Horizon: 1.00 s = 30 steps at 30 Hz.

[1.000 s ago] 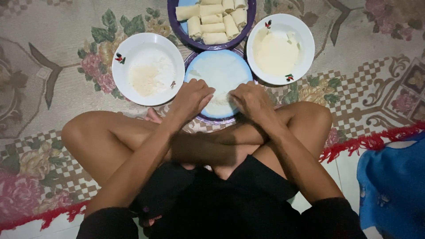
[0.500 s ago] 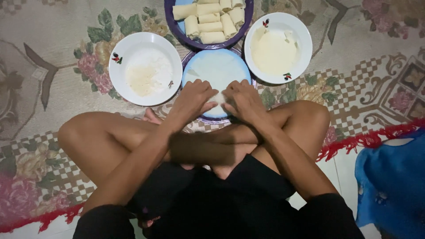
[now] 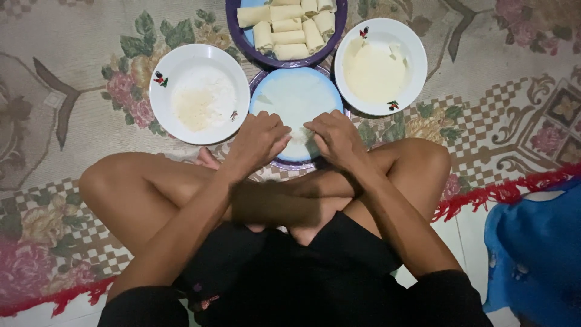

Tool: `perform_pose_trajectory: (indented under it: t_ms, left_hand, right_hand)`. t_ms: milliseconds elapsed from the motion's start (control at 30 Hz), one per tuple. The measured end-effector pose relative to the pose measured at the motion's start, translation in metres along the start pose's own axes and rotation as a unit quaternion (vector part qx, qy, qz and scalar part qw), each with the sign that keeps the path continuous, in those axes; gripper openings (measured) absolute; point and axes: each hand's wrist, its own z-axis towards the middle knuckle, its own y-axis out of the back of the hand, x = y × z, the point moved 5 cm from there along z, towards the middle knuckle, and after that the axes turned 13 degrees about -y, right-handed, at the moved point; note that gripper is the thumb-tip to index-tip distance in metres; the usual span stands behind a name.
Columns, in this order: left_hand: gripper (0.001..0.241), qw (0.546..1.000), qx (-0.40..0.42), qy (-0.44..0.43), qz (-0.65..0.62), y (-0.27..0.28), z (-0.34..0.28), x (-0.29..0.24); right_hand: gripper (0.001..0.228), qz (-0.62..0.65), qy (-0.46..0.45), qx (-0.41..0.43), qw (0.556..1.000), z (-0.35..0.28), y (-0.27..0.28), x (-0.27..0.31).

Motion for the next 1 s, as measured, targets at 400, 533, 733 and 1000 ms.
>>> perform_pose_trajectory:
  t_ms: [400,533,733,1000]
  left_hand:
    - [0.018,0.999,-0.019,0.002,-0.033,0.014,0.007,-0.004]
    - [0.022,0.999,-0.033,-0.009,0.0,0.002,0.005,0.002]
    - [0.027,0.999,-0.016,0.018,-0.023,0.003,0.005,0.002]
    - [0.014,0.999,-0.009,0.022,-0.022,0.002,0.005,0.001]
  right_hand:
    - [0.012,0.004,-0.069,0.065,0.995,0.008,0.009,0.024]
    - [0.011,0.026,-0.129,0.098,0.986,0.006,-0.005,0.007]
    - [0.014,0.01,-0.082,0.054,0.995,0.005,0.007,0.021]
    - [0.019,0.018,-0.109,0.048,0.993,0.004,0.0,0.011]
